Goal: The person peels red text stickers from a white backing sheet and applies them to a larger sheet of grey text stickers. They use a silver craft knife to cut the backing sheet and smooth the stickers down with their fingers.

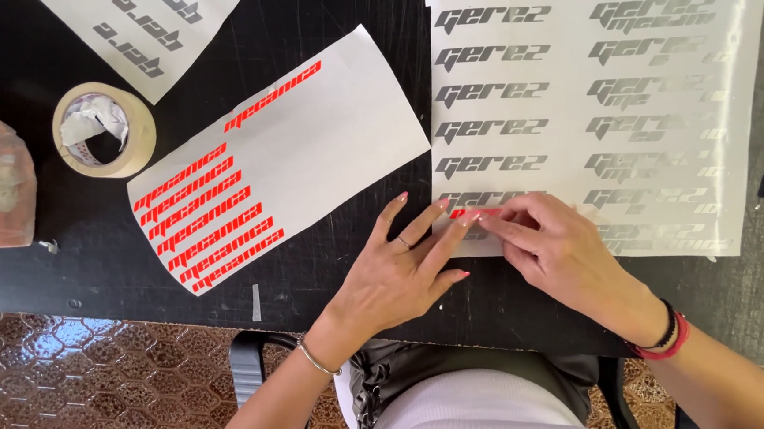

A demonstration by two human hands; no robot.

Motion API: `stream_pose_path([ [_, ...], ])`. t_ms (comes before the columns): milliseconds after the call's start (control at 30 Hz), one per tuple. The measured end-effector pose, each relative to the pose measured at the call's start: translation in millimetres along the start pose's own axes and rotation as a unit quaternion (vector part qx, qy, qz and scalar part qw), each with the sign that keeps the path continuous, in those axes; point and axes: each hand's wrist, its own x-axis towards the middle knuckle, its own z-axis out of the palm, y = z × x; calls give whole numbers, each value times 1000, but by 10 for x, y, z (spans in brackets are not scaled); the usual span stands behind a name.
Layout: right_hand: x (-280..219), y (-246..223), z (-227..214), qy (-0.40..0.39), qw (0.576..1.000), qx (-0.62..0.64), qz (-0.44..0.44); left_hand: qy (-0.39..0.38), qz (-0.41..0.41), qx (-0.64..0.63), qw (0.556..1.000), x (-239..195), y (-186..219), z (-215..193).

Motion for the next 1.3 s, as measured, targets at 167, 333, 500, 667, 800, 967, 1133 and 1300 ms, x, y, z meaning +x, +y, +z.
stream_pose_path([
  [167,-47,60,47,2,1000,19,11,-1,-4,20,1000,4,-1,23],
  [333,-46,83,37,6,999,41,10,6,-15,21,1000,36,-4,9],
  [500,-178,143,71,23,967,188,174,-6,-37,-26,999,2,-26,10],
  [667,-79,76,150,56,985,89,137,-17,-52,-54,997,-49,-51,46],
  [800,-142,128,352,68,987,19,144,-22,-65,-68,995,-57,-43,63],
  [967,-110,64,280,43,983,45,174,-5,-61,-47,997,-103,-46,133],
  [1133,-98,29,215,30,976,74,205,3,-56,-44,997,-73,-38,107],
  [1300,-89,6,116,6,962,125,244,4,-59,-48,997,-63,-16,95],
])
